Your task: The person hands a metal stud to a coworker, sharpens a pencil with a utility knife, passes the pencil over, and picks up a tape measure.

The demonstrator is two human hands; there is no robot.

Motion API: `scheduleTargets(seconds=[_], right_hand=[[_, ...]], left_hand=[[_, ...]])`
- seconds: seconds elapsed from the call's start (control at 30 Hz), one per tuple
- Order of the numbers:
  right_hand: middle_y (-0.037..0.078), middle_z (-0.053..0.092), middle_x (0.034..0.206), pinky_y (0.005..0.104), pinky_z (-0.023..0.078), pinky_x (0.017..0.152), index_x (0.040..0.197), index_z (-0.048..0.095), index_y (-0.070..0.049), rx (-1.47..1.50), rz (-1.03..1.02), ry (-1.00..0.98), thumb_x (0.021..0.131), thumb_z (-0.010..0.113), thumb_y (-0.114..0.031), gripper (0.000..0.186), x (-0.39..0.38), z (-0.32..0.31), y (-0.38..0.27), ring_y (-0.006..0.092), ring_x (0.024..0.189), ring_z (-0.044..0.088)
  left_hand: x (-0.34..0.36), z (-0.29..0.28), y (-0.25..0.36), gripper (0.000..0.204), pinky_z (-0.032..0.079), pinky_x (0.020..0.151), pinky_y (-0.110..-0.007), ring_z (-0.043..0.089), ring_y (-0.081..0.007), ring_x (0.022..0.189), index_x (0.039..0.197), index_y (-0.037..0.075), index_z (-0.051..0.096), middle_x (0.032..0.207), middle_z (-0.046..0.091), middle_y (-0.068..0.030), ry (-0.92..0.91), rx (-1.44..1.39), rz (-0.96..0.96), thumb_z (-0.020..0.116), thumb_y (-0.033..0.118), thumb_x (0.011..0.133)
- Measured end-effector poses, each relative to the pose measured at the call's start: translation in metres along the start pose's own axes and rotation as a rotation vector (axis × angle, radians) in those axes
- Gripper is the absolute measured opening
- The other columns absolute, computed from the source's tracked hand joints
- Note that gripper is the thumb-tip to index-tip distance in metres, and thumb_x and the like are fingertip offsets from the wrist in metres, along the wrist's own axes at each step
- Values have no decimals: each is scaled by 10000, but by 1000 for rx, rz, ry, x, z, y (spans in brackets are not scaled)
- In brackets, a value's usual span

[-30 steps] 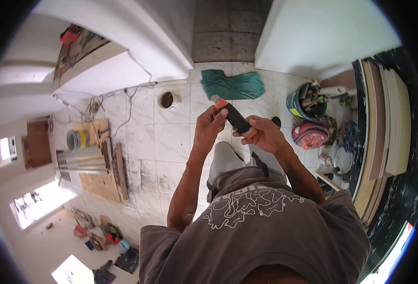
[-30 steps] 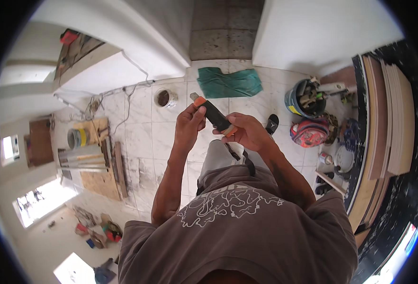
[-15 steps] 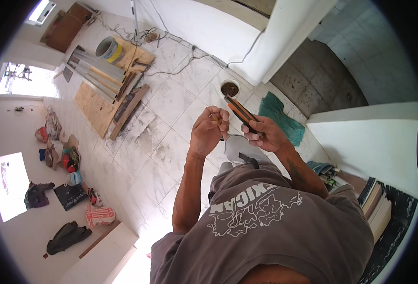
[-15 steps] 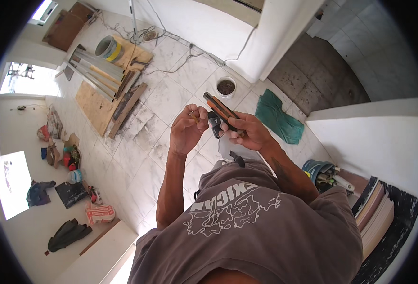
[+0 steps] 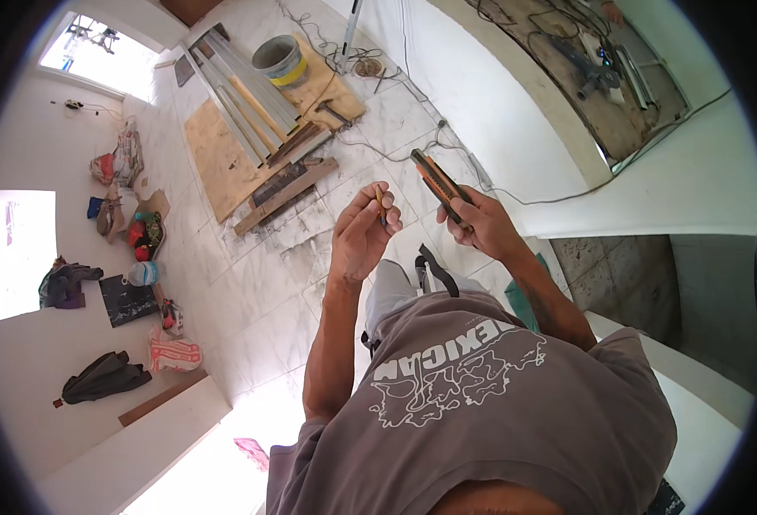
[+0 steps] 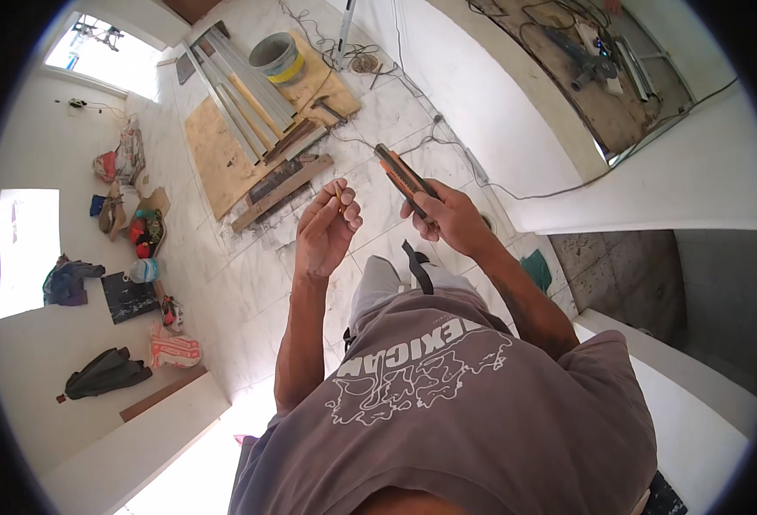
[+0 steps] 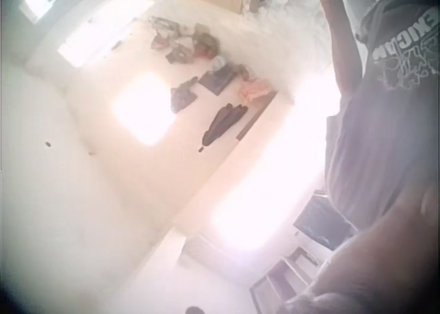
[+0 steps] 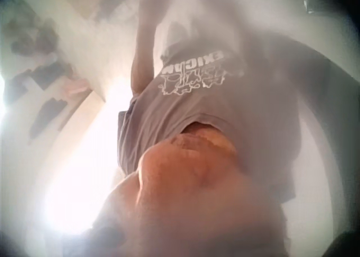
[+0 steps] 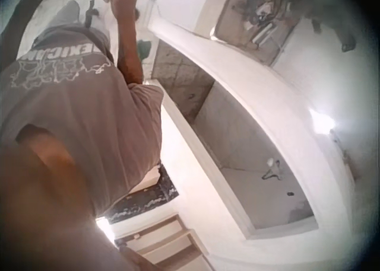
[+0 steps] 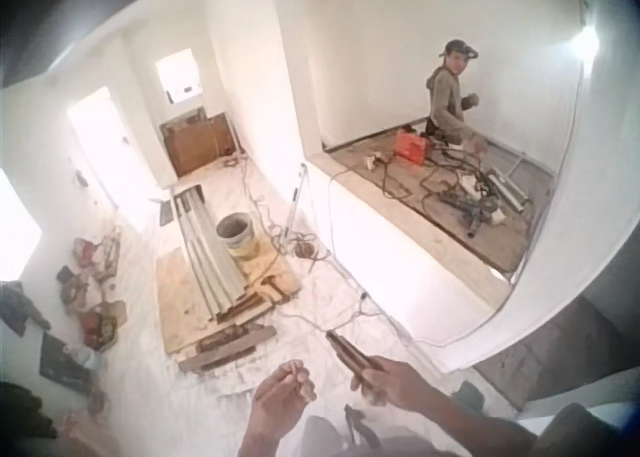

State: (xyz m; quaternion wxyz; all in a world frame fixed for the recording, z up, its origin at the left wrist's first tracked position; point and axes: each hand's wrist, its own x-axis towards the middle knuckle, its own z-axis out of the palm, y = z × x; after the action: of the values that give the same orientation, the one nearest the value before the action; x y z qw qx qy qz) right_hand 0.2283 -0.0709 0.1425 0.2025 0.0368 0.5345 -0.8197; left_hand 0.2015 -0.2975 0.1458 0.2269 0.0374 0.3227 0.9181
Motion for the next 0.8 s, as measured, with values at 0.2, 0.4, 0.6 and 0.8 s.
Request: scheduleTargets(seconds=[0.2,0.4,0.6,0.8], right_hand=[[54,567,813,208,345,450,1152,491,29,-38,58,85,984,437,-166,262,85,20,-37,75,541,449],[96,564,947,257,417,559,1190,458,53,-19,-57,-7,928,406,-27,279,164,30,-59,118,658,493],[112,608,931,238,433,552,1182,472,49,-61,-133,213,979,404,-88,255,236,55,-89,107,615,505],[118,629,950,217,440,516,1199,500,47,-42,-86,369,989,428,-149,296,288,67,-104,95,634,563]], left_hand=[[74,-42,38,272,447,695,-288,496,-113,728,1228,-14,460,914,504,-23,20,-99,-20,375,108,1000],[167,-80,86,241,370,616,-241,432,-85,668,1197,12,473,866,472,-7,13,-64,-93,390,117,996],[252,-105,135,259,328,587,-245,363,-81,620,1137,0,498,796,412,-2,-14,-41,-277,397,194,998],[316,-90,151,321,212,436,-207,263,-22,478,966,32,570,566,341,84,-107,439,-343,483,340,988]])
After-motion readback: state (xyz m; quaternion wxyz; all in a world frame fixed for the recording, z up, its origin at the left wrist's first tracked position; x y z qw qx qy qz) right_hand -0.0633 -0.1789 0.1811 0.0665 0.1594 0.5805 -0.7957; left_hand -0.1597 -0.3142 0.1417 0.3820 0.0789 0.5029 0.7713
